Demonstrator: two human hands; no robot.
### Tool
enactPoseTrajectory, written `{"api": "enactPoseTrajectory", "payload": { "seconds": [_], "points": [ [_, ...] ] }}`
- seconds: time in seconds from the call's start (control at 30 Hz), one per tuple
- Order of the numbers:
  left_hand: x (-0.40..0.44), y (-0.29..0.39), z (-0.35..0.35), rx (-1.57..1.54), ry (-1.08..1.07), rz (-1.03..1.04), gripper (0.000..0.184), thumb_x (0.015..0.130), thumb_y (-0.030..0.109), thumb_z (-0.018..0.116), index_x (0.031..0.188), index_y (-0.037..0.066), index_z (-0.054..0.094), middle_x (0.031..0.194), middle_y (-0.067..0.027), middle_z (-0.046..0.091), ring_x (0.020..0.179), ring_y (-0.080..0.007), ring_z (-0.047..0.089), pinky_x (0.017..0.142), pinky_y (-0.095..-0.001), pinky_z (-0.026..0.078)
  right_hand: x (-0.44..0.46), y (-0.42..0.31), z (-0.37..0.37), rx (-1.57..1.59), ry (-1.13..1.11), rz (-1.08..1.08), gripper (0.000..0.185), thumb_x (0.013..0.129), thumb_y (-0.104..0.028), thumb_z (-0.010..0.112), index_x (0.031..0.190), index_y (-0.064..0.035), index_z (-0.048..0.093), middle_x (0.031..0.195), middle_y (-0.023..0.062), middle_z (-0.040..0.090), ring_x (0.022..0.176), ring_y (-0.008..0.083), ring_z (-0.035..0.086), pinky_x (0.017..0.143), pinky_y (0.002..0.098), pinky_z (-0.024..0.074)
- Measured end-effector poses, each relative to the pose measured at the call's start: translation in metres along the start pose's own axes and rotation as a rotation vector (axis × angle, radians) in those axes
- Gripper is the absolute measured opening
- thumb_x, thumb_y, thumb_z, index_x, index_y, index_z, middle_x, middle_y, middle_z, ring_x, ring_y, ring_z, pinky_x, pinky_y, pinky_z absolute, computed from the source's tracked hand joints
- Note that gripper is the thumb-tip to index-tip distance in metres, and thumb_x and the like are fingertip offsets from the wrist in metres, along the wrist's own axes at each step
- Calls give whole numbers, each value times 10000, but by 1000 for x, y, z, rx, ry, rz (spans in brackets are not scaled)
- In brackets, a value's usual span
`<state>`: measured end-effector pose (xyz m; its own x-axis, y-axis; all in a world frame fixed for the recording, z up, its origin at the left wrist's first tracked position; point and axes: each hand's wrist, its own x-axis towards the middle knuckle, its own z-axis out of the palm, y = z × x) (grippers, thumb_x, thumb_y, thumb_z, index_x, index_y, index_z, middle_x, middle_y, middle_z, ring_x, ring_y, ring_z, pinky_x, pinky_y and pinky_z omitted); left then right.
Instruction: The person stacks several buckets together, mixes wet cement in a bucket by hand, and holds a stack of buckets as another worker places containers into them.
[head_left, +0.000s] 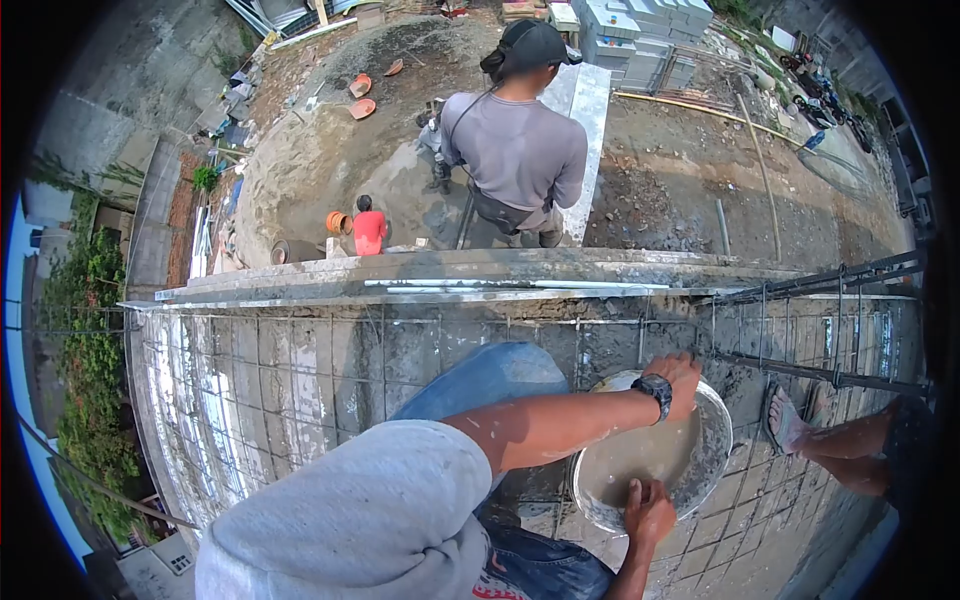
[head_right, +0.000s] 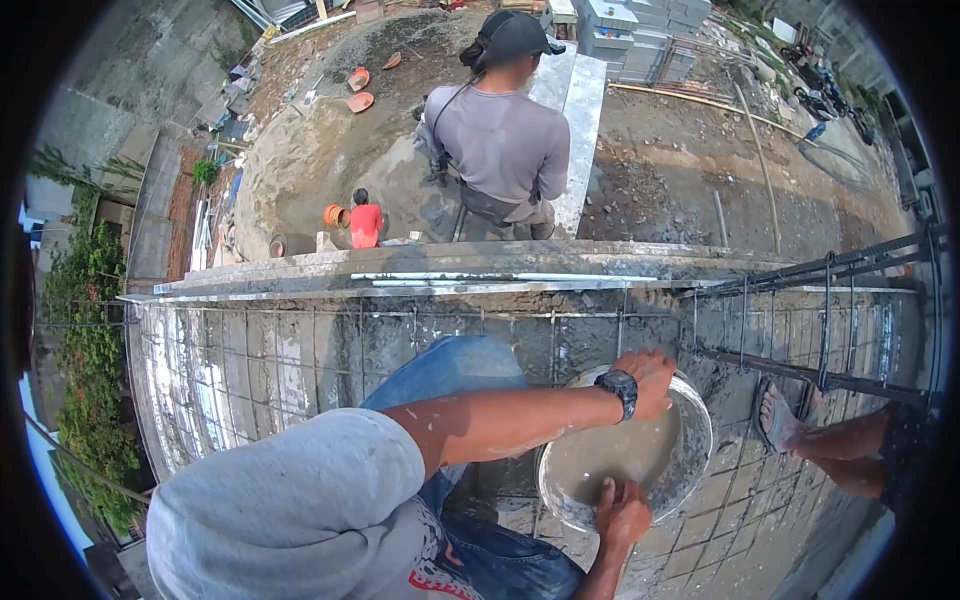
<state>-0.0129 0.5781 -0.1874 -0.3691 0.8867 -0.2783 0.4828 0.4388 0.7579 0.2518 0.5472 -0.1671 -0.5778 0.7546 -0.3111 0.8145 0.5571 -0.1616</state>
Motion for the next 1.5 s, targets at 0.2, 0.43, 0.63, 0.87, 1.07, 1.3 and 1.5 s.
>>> {"api": "enactPoseTrajectory", "payload": {
  "seconds": [0.2, 0.43, 0.63, 0.87, 1.07, 1.3, 1.5],
  "points": [
    [1, 5, 1, -18, 8, 2, 540, 815, 312, 785, 1201, -47, 664, 1214, -238, 672, 1159, -412, 665, 945, -531, 555, 3, 1, -6, -2, -19, 29, 275, 918, -330, 760, 867, -64, 715, 768, 139, 713, 703, 355, 692, 669, 482, 531],
    [11, 10, 6, -95, 35, -17, 524, 833, 351, 791, 1139, -62, 692, 1196, -271, 675, 1104, -436, 686, 938, -530, 558, 7, 5, -10, 7, -7, 54, 280, 919, -340, 760, 909, -62, 730, 781, 152, 722, 713, 356, 702, 676, 475, 539],
    [9, 15, -4, -159, 26, -14, 616, 919, 515, 704, 1087, -78, 708, 1158, -290, 672, 1080, -452, 687, 940, -535, 547, 9, 8, -10, 9, -13, 22, 275, 921, -335, 758, 916, -61, 733, 822, 168, 733, 738, 363, 715, 679, 474, 542],
    [14, 17, -2, -157, -3, -36, 730, 996, 624, 559, 1133, -78, 706, 1150, -298, 665, 1097, -454, 676, 966, -543, 529, 9, 10, -9, 63, 2, 26, 258, 894, -300, 775, 850, -59, 694, 755, 142, 700, 716, 382, 688, 660, 496, 528],
    [14, 17, -2, -139, 8, -27, 729, 1002, 615, 552, 1143, -85, 700, 1165, -305, 662, 1112, -458, 672, 979, -544, 526, 9, 6, -11, 57, 30, 20, 260, 896, -271, 785, 827, -48, 671, 743, 142, 698, 699, 373, 684, 653, 494, 526],
    [14, 18, -2, -135, 13, -30, 730, 1002, 614, 549, 1134, -87, 703, 1173, -308, 662, 1115, -467, 671, 984, -542, 526, 8, 7, -11, 86, 47, 22, 259, 892, -267, 790, 828, -45, 672, 739, 138, 699, 673, 361, 679, 645, 479, 529],
    [13, 18, -3, -139, 20, -29, 691, 1001, 586, 575, 1129, -80, 706, 1157, -298, 665, 1092, -461, 676, 963, -545, 531, 9, 9, -9, 81, 25, 43, 254, 891, -288, 791, 851, -55, 699, 740, 127, 706, 669, 347, 686, 645, 468, 535]
  ]
}}
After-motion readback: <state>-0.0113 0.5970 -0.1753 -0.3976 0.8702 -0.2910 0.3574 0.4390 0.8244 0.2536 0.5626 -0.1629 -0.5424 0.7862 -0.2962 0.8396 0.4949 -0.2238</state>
